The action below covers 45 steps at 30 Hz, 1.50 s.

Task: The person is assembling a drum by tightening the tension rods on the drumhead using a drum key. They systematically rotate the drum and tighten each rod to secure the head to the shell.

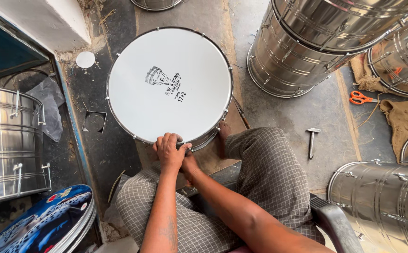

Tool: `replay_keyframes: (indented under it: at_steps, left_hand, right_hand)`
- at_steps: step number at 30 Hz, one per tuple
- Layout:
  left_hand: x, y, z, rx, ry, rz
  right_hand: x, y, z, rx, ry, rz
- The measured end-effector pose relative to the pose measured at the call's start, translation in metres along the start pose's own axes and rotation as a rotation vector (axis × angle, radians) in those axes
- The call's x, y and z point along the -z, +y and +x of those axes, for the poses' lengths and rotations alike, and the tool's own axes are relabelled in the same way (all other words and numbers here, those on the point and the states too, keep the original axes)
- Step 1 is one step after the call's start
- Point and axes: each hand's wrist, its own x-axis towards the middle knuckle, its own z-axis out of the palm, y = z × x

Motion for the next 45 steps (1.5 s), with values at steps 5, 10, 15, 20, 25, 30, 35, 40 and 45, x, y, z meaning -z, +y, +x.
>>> replay_keyframes:
  at_steps: [5, 10, 15, 20, 25, 30, 35, 40, 45]
  left_hand:
    - [-0.008, -0.005, 0.0, 0.008, 0.003, 0.014]
    - [-0.006, -0.007, 0.003, -0.012, 0.034, 0.038]
    - [-0.006, -0.008, 0.002, 0.017, -0.016, 0.031]
    - [-0.006, -0.013, 0.001, -0.021, 0.01, 0.049]
    - [0.0, -0.012, 0.01, -0.221, 0.177, 0.163]
    - [0.021, 0.045, 0.029, -0.177, 0.02, 0.28]
    - [-0.027, 0.096, 0.054, -0.187, -0.067, 0.254]
    - [-0.037, 0.109, 0.058, -0.212, -0.139, 0.252]
    - [-0.035, 0.11, 0.057, -0.209, -0.169, 0.257]
  right_hand:
    - [0.073, -0.083, 0.005, 0.065, -0.151, -1.187]
    - [0.071, -0.121, 0.018, 0.28, 0.165, -1.789]
    - [0.089, -0.099, 0.003, 0.0, -0.077, -1.459]
    - [0.054, -0.032, -0.013, -0.166, 0.082, -0.122]
    - [0.041, -0.032, -0.019, -0.152, 0.105, 0.008]
    - [0.078, -0.089, -0.027, -0.096, 0.116, 0.33]
    - [0.097, -0.117, -0.02, -0.089, 0.1, 0.443]
    - [0.112, -0.128, -0.02, -0.084, 0.092, 0.523]
    - [0.109, -0.124, -0.021, -0.097, 0.077, 0.553]
